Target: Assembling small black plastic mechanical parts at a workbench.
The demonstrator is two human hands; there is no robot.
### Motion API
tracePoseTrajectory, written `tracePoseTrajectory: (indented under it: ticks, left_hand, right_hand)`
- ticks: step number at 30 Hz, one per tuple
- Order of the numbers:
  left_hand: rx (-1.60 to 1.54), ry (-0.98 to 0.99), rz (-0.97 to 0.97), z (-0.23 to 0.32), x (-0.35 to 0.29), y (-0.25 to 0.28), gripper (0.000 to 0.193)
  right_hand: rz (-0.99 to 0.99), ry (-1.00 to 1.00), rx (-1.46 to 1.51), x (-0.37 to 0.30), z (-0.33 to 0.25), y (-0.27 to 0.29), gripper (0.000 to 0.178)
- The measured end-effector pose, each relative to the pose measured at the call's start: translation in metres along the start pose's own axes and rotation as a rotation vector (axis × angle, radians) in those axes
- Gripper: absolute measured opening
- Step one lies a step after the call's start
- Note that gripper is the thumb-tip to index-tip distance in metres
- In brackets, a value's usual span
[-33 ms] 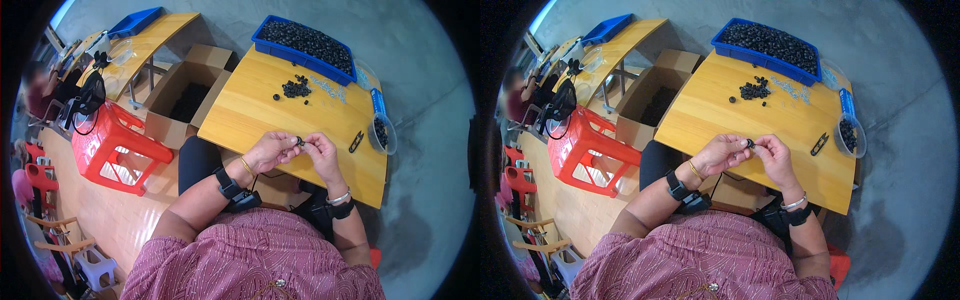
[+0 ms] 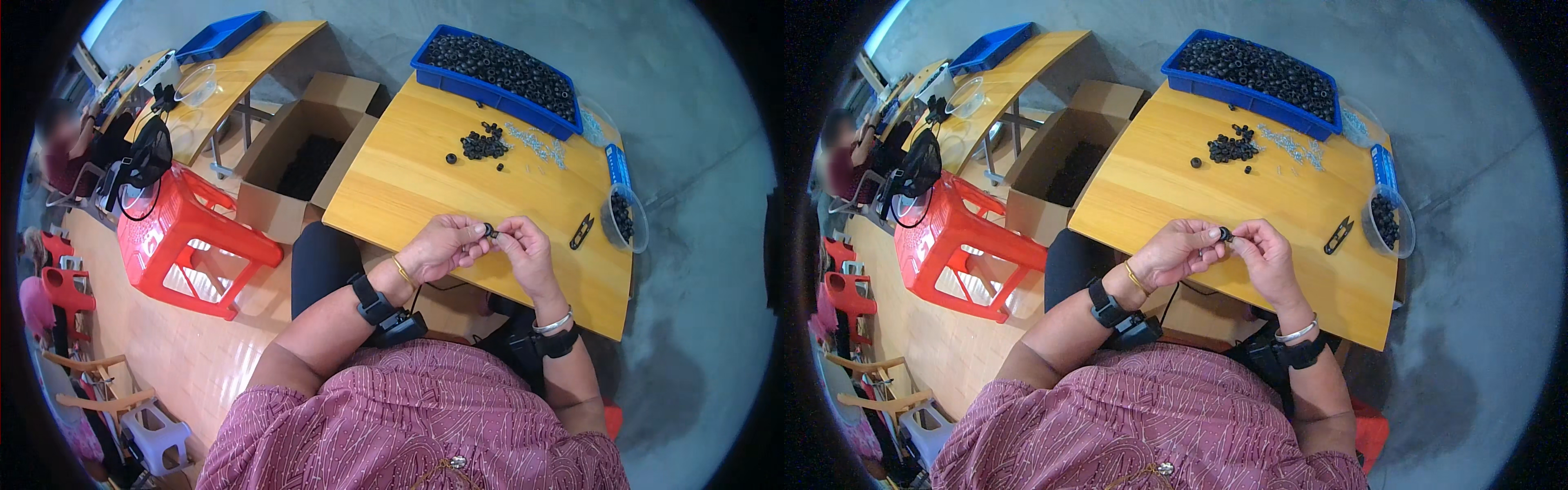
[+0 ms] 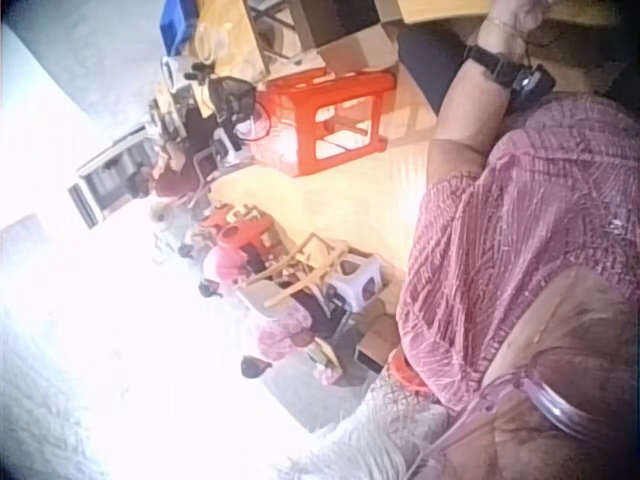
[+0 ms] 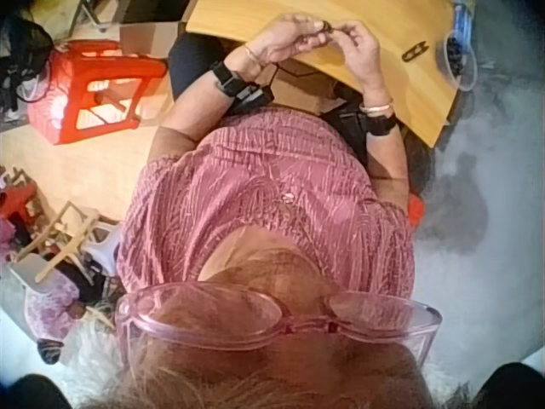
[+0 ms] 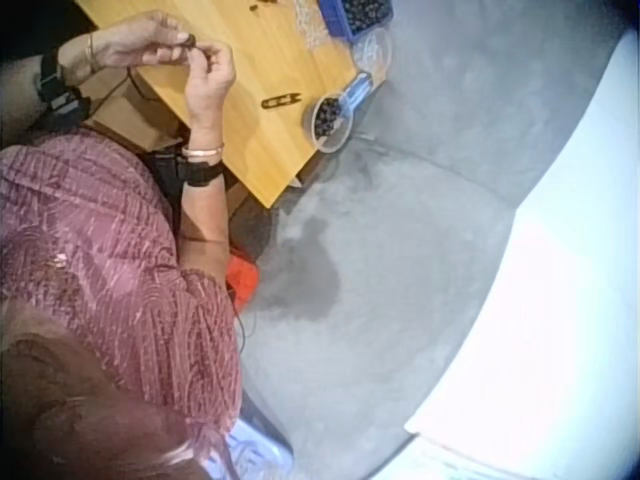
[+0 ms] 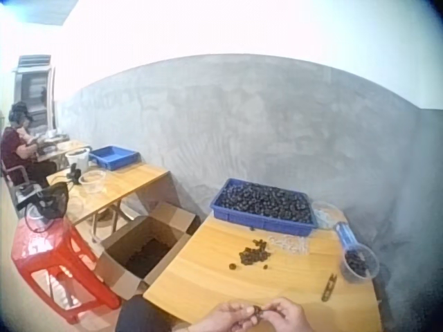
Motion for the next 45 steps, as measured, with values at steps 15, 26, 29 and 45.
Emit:
tracePoseTrajectory:
  ticks: [15, 26, 29, 45]
  left_hand:
    - [-0.018, 0.014, 0.021, 0.0002, -0.0025, -0.0008, 0.021]
    - [-0.026, 0.022, 0.043, 0.0004, -0.0033, 0.0006, 0.021]
    - [-0.030, 0.015, 0.019, 0.0009, -0.0033, -0.0017, 0.021]
    - [0.045, 0.012, 0.011, -0.0007, -0.0012, 0.0006, 0.016]
  right_hand:
    - [0.059, 0.013, 0.051, -0.0030, -0.0020, 0.0026, 0.007]
    - [0.057, 0.000, 0.067, -0.0041, 0.0004, 0.0041, 0.007]
    - [0.058, 0.013, 0.064, -0.0033, 0.0028, 0.0036, 0.007]
    - [0.038, 0.135, -0.019, -0.0068, -0.0049, -0.0008, 0.011]
Point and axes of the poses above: each hand's wrist, its own x-axis towards the middle knuckle, its own y-axis out of the back of the hand, z = x × y, the point moved 9 cm from there along x, towards the middle knuckle, and after that the axes turned 9 degrees about z, right-handed, at the moved point
